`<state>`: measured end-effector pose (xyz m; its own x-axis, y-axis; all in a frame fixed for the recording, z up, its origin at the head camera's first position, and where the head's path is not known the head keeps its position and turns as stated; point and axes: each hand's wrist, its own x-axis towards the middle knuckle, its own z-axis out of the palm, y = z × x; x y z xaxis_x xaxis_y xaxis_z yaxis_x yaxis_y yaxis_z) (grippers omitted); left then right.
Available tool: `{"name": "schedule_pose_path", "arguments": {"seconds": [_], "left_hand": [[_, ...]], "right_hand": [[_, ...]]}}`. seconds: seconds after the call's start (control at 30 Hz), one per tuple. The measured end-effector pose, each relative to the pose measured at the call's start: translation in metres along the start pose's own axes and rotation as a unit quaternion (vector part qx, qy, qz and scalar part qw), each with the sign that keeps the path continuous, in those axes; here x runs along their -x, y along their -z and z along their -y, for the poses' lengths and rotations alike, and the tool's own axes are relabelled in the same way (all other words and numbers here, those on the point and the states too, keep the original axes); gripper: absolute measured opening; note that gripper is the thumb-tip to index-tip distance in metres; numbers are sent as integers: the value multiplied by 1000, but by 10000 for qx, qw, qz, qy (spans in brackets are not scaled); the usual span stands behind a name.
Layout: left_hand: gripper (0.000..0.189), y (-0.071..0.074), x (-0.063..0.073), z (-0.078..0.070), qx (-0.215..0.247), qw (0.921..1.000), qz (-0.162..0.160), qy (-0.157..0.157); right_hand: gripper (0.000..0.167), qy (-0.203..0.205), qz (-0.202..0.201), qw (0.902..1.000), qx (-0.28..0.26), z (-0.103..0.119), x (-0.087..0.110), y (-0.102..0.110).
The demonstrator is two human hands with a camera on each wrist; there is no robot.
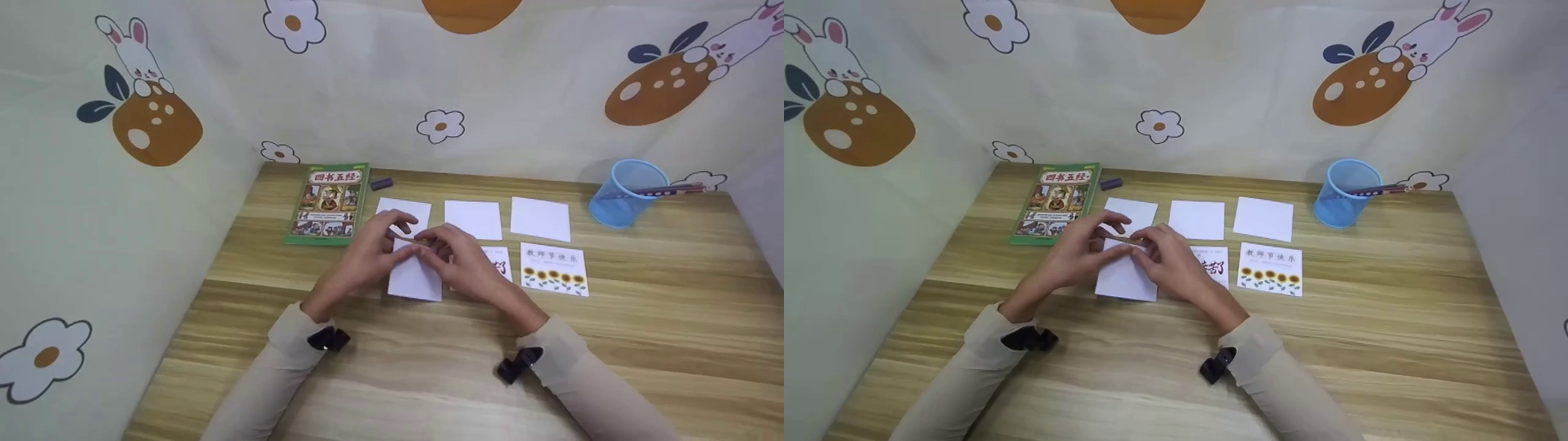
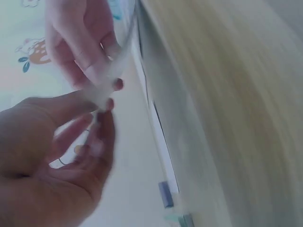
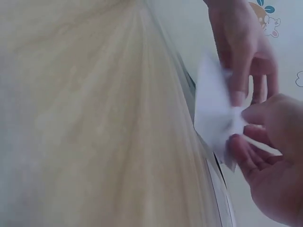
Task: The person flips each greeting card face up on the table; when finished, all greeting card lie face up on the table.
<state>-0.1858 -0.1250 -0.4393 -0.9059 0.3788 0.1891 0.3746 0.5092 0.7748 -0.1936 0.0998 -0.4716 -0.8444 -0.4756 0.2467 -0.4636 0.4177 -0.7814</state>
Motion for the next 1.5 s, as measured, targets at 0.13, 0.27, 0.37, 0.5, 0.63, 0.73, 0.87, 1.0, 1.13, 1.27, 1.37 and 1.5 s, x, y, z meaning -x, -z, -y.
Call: {"name": "schedule_pose_path", "arguments": {"seconds": [0.13,0.27,0.37,0.5,0.63,0.73,0.87,1.0,1.13,1.27,1.37,1.5], "left_hand": [[36,6,3,0,1902,9813,-180,218],[38,10,10,8,1763,9841,190,-23],[52,10,11,14,1200,9897,729,-296],[50,13,10,17,1234,9868,1048,-70],[40,18,9,17,705,9948,706,201],[35,21,9,16,221,9980,451,380],[32,22,7,16,-95,9975,350,614],[28,17,5,17,-551,9954,324,711],[25,12,4,18,-1039,9911,301,772],[24,8,4,19,-1369,9878,316,668],[23,6,5,20,-1465,9875,285,503],[30,4,5,20,-1517,9865,401,476]], "right_hand": [[19,293,-227,9986,-367,7,-6,-2],[36,688,-103,9922,-1034,10,-8,-4],[41,801,8,9850,-1528,9,-6,-3],[33,709,130,9850,-1565,7,-4,0],[13,368,261,9930,-1096,5,-5,0],[18,238,383,9979,-459,3,-4,-1],[26,224,649,9976,113,2,-2,-2],[28,150,819,9957,413,-1,1,0],[28,200,936,9914,894,-3,3,2],[34,218,1152,9850,1269,-3,5,2],[43,187,1327,9790,1536,-1,6,3],[58,178,1463,9672,2070,4,8,4]]}}
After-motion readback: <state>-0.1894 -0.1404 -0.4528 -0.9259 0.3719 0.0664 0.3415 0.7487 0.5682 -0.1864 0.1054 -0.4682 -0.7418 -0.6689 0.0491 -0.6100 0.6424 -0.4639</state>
